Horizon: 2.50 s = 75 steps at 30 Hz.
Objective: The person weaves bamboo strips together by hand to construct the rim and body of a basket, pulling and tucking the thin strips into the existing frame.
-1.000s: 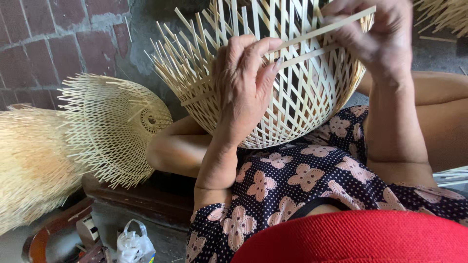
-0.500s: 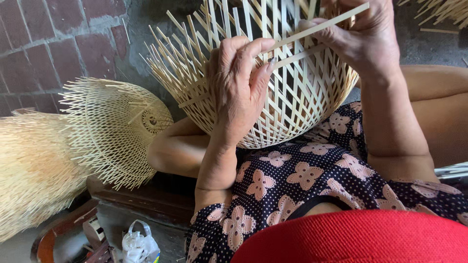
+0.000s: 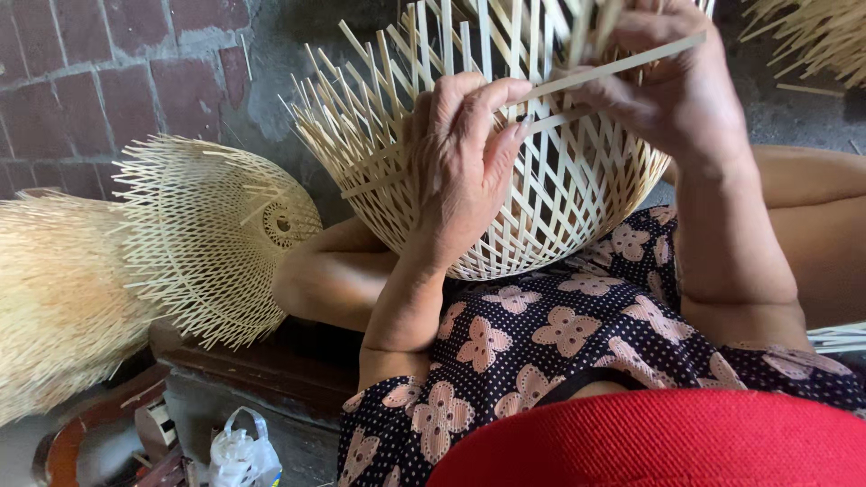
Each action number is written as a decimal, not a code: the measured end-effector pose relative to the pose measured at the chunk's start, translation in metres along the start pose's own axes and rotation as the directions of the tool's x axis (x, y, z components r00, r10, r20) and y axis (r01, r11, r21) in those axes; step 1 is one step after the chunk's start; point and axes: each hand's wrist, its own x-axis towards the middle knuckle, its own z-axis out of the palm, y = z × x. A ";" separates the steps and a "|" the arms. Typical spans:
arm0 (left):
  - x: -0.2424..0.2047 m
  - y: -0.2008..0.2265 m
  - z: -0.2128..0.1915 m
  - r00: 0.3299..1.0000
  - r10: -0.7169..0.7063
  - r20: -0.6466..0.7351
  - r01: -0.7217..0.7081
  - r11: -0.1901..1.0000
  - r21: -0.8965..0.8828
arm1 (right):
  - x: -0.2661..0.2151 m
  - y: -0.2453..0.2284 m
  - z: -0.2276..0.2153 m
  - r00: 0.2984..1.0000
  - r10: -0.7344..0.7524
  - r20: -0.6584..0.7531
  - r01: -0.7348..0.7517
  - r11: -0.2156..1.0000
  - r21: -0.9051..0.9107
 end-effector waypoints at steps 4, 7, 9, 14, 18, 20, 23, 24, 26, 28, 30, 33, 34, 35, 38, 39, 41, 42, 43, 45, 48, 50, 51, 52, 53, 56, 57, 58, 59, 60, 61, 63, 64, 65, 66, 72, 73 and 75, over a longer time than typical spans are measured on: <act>0.000 0.001 -0.003 1.000 0.013 0.004 -0.013 1.000 -0.008 | -0.007 -0.005 0.003 0.956 -0.264 0.124 0.259 0.577 -0.775; 0.001 0.003 -0.004 1.000 0.007 0.015 -0.006 0.999 -0.047 | -0.004 0.002 0.009 0.962 -0.261 0.080 0.256 0.759 -0.599; 0.002 0.004 -0.005 1.000 -0.004 0.016 0.004 1.000 -0.030 | 0.002 0.007 0.013 0.941 -0.331 0.071 0.308 0.751 -0.584; 0.003 0.006 -0.007 1.000 -0.001 0.019 0.001 1.000 -0.014 | 0.006 0.024 0.012 0.999 -0.051 -0.005 0.051 0.986 0.158; 0.001 0.002 -0.002 1.000 0.023 -0.007 -0.023 0.998 -0.055 | -0.008 0.037 -0.027 0.995 0.090 0.042 -0.098 0.948 0.303; 0.000 -0.001 0.002 1.000 0.026 -0.015 -0.027 0.998 -0.055 | -0.016 0.047 -0.046 0.992 -0.032 0.122 -0.002 0.965 0.263; -0.001 -0.004 0.006 1.000 0.016 -0.009 -0.016 1.000 -0.013 | -0.032 0.054 -0.061 0.985 -0.133 0.110 0.137 0.990 -0.024; -0.003 -0.004 0.006 1.000 0.017 -0.002 -0.017 1.000 0.001 | -0.035 0.055 -0.062 0.986 -0.147 0.084 0.157 0.978 -0.137; -0.004 -0.004 0.005 1.000 0.014 0.013 -0.014 1.000 0.027 | -0.038 0.051 -0.060 0.982 -0.180 0.054 0.188 0.938 -0.290; -0.005 -0.004 0.003 0.999 0.009 0.032 -0.011 0.999 0.052 | -0.034 0.043 -0.055 0.974 -0.219 0.050 0.221 0.895 -0.388; -0.004 -0.004 0.002 0.999 0.011 0.037 -0.014 0.995 0.099 | -0.028 0.038 -0.047 0.963 -0.262 0.069 0.262 0.839 -0.476; -0.005 -0.005 0.004 0.999 0.037 -0.009 -0.036 0.999 0.040 | -0.021 0.031 -0.040 0.960 -0.274 0.061 0.252 0.744 -0.618; -0.004 -0.006 0.005 0.998 0.049 -0.037 -0.049 0.999 0.001 | -0.020 0.031 -0.038 0.961 -0.274 0.031 0.218 0.686 -0.694; -0.004 -0.007 0.006 0.997 0.056 -0.048 -0.055 0.998 0.008 | -0.019 0.030 -0.038 0.980 -0.198 0.017 0.170 0.792 -0.586; -0.006 -0.007 0.008 0.997 0.065 -0.044 -0.064 0.998 0.028 | -0.019 0.029 -0.042 0.999 -0.019 0.031 0.030 0.920 -0.390; -0.006 -0.007 0.008 0.998 0.062 -0.021 -0.061 0.997 0.038 | -0.018 0.030 -0.043 0.999 -0.001 0.035 0.016 0.895 -0.445; -0.006 -0.006 0.008 0.999 0.052 0.008 -0.053 0.997 0.050 | -0.019 0.031 -0.045 0.998 0.061 0.025 -0.041 0.875 -0.483; -0.006 -0.005 0.008 0.999 0.047 0.012 -0.047 0.997 0.056 | -0.018 0.031 -0.046 0.995 0.102 0.014 -0.084 0.882 -0.464; -0.005 -0.004 0.008 0.999 0.041 0.016 -0.042 0.997 0.062 | -0.017 0.032 -0.046 0.990 0.144 0.005 -0.126 0.887 -0.445; -0.004 -0.001 0.005 0.999 0.037 0.022 -0.038 0.997 0.068 | -0.018 0.033 -0.045 0.983 0.182 0.005 -0.171 0.930 -0.325; -0.002 0.000 0.006 0.999 0.038 0.016 -0.039 0.997 0.063 | -0.018 0.037 -0.049 0.989 0.141 0.053 -0.126 0.968 -0.218; -0.004 0.000 0.007 0.999 0.036 0.012 -0.037 0.997 0.066 | -0.021 0.041 -0.052 0.990 0.123 0.071 -0.106 0.972 -0.208; -0.006 0.000 0.007 0.999 0.033 0.012 -0.034 0.997 0.074 | -0.023 0.042 -0.053 0.989 0.134 0.067 -0.116 0.968 -0.221; -0.006 -0.001 0.008 0.999 0.036 0.006 -0.036 0.996 0.085 | -0.023 0.044 -0.054 0.991 0.115 0.075 -0.096 0.972 -0.215; -0.007 -0.002 0.009 0.999 0.039 0.004 -0.039 0.995 0.087 | -0.022 0.046 -0.055 0.992 0.095 0.084 -0.076 0.975 -0.208; -0.007 -0.003 0.008 0.998 0.055 -0.008 -0.054 0.994 0.090 | -0.020 0.047 -0.052 0.994 0.045 0.099 -0.024 0.978 -0.209; -0.007 -0.003 0.008 0.998 0.063 -0.014 -0.062 0.994 0.090 | -0.019 0.046 -0.051 0.994 0.083 0.072 -0.061 0.962 -0.267; -0.007 -0.003 0.008 0.997 0.076 -0.018 -0.074 0.993 0.087 | -0.019 0.045 -0.050 0.992 0.118 0.036 -0.100 0.941 -0.323; -0.007 -0.002 0.009 0.997 0.075 -0.023 -0.073 0.994 0.075 | -0.019 0.043 -0.051 0.998 0.039 0.056 -0.014 0.921 -0.388; -0.006 -0.002 0.009 0.997 0.077 -0.023 -0.075 0.995 0.061 | -0.019 0.040 -0.052 0.997 -0.035 0.075 0.065 0.890 -0.451; -0.005 -0.002 0.009 0.997 0.079 -0.023 -0.078 0.996 0.046 | -0.019 0.037 -0.053 0.989 -0.107 0.099 0.143 0.848 -0.510; -0.003 -0.002 0.008 0.996 0.087 -0.020 -0.086 0.994 0.067 | -0.019 0.026 -0.063 0.966 -0.236 0.104 0.253 0.789 -0.560; -0.003 -0.001 0.007 0.996 0.084 -0.015 -0.083 0.994 0.077 | -0.019 0.021 -0.064 0.961 -0.255 0.105 0.271 0.812 -0.517; -0.003 0.000 0.006 0.997 0.081 0.009 -0.082 0.992 0.099 | -0.019 0.016 -0.065 0.956 -0.273 0.105 0.290 0.831 -0.474; -0.003 0.000 0.005 0.997 0.077 0.028 -0.080 0.989 0.125 | -0.016 0.015 -0.061 0.961 -0.258 0.102 0.277 0.892 -0.358; -0.004 0.000 0.004 0.997 0.069 0.040 -0.074 0.985 0.153 | -0.010 -0.009 -0.022 0.925 -0.287 0.248 0.351 0.398 -0.848; -0.004 0.000 0.004 0.997 0.068 0.036 -0.073 0.986 0.150 | -0.005 -0.015 -0.018 0.921 -0.284 0.266 0.355 0.332 -0.874; -0.005 0.001 0.005 0.998 0.052 0.038 -0.057 0.986 0.155 | 0.004 -0.025 -0.010 0.913 -0.295 0.283 0.364 0.270 -0.891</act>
